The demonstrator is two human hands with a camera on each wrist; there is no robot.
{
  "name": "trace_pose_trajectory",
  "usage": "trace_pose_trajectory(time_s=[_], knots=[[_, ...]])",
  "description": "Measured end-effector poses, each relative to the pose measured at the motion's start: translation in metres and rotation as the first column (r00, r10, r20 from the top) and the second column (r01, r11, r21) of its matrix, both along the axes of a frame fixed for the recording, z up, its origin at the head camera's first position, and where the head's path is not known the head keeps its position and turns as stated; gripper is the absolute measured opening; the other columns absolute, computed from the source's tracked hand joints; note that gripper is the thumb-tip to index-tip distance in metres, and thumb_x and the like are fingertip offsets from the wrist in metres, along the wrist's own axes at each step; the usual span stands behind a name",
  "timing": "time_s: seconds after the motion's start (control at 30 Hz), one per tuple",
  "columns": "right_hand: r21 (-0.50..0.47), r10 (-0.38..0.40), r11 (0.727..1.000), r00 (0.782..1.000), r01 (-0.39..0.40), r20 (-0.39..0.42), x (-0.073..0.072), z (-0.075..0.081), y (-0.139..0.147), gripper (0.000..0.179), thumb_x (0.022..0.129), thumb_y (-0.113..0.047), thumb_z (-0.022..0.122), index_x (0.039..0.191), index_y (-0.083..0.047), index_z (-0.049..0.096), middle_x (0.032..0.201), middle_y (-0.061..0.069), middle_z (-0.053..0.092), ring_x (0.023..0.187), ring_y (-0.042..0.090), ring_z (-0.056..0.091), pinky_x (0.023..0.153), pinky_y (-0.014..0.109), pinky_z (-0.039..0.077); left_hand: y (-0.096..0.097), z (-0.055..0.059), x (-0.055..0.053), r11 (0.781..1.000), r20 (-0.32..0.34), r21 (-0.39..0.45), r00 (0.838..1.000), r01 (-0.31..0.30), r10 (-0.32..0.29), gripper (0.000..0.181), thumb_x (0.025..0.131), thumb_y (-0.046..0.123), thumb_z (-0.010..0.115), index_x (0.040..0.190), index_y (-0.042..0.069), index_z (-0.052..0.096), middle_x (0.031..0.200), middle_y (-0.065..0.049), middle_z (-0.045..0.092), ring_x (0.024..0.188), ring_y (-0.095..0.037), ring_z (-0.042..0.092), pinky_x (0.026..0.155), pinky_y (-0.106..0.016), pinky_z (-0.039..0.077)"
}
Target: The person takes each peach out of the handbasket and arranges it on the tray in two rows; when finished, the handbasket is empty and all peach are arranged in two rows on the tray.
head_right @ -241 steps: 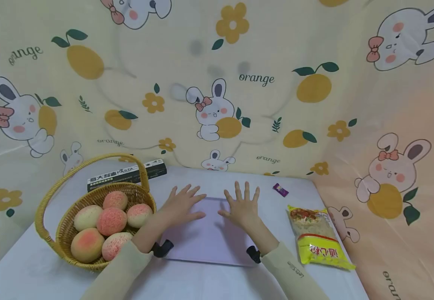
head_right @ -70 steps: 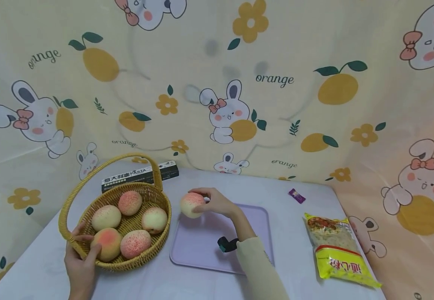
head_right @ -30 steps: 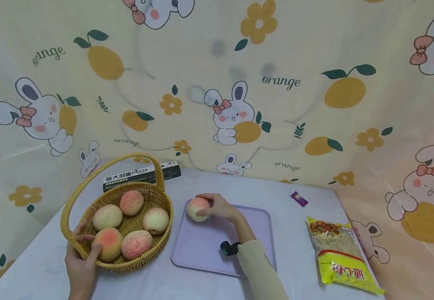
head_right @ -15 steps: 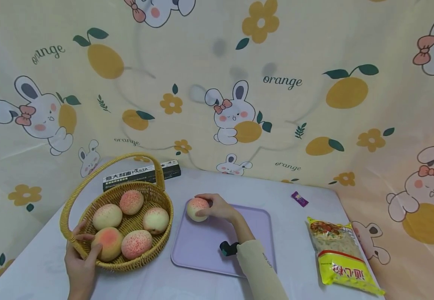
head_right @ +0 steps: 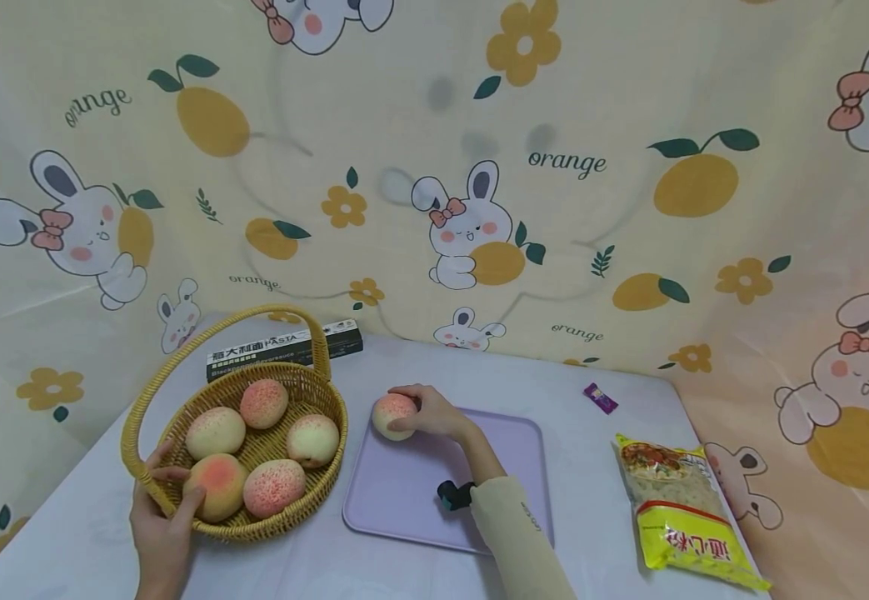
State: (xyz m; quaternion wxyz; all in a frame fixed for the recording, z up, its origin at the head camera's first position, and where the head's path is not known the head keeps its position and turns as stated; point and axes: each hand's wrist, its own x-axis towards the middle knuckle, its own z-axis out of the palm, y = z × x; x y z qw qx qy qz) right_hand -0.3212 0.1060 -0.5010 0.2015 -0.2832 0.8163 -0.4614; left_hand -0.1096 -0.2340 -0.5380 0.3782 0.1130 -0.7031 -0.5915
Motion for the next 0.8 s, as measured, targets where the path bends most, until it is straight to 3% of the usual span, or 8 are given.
trace_pose_trajectory(time_s=[0.27, 0.5, 0.67, 0.8], knots=[[0.013, 0.014, 1.0, 1.0, -0.014, 0.001, -0.002, 0.001, -0.002, 0.071, 0.085, -0.022, 0.076, 0.145, 0.001, 0.048, 0.141, 0.015, 0.053, 0.117, 0.023, 0.054, 0.096, 0.039, 0.045, 0.0, 0.004, 0.001, 1.0, 0.023, -0.015, 1.0, -0.012, 0.012, 0.073, 0.08, -0.02, 0.063, 0.147, 0.007, 0.048, 0.097, 0.0, 0.057, 0.094, -0.011, 0.053, 0.075, -0.012, 0.043], [-0.029, 0.047, 0.998, 0.998, -0.049, -0.051, -0.007, 0.008, 0.0, 0.071, 0.086, -0.022, 0.075, 0.146, 0.002, 0.047, 0.143, 0.023, 0.05, 0.13, 0.034, 0.046, 0.105, 0.049, 0.039, 0.0, 0.003, 0.0, 1.0, 0.011, -0.002, 1.0, 0.004, -0.004, 0.075, 0.08, -0.021, 0.063, 0.148, 0.006, 0.046, 0.099, -0.001, 0.056, 0.096, -0.011, 0.052, 0.083, -0.015, 0.04], [-0.041, 0.06, 0.997, 0.992, -0.065, -0.113, -0.008, 0.023, -0.004, 0.062, 0.088, -0.02, 0.073, 0.143, 0.0, 0.052, 0.14, 0.023, 0.053, 0.131, 0.045, 0.043, 0.105, 0.056, 0.037, 0.0, 0.0, 0.0, 1.0, -0.006, -0.008, 1.0, -0.001, 0.001, 0.075, 0.078, -0.024, 0.063, 0.146, 0.001, 0.046, 0.101, -0.004, 0.055, 0.096, -0.011, 0.051, 0.087, -0.016, 0.038], [-0.03, 0.078, 0.996, 0.986, -0.083, -0.149, -0.008, 0.041, -0.012, 0.051, 0.09, -0.02, 0.072, 0.136, -0.002, 0.059, 0.133, 0.015, 0.06, 0.126, 0.041, 0.048, 0.105, 0.057, 0.037, -0.001, -0.003, -0.001, 1.0, 0.001, -0.009, 1.0, -0.001, 0.001, 0.075, 0.078, -0.023, 0.064, 0.147, 0.001, 0.045, 0.1, -0.002, 0.055, 0.096, -0.011, 0.051, 0.085, -0.016, 0.039]])
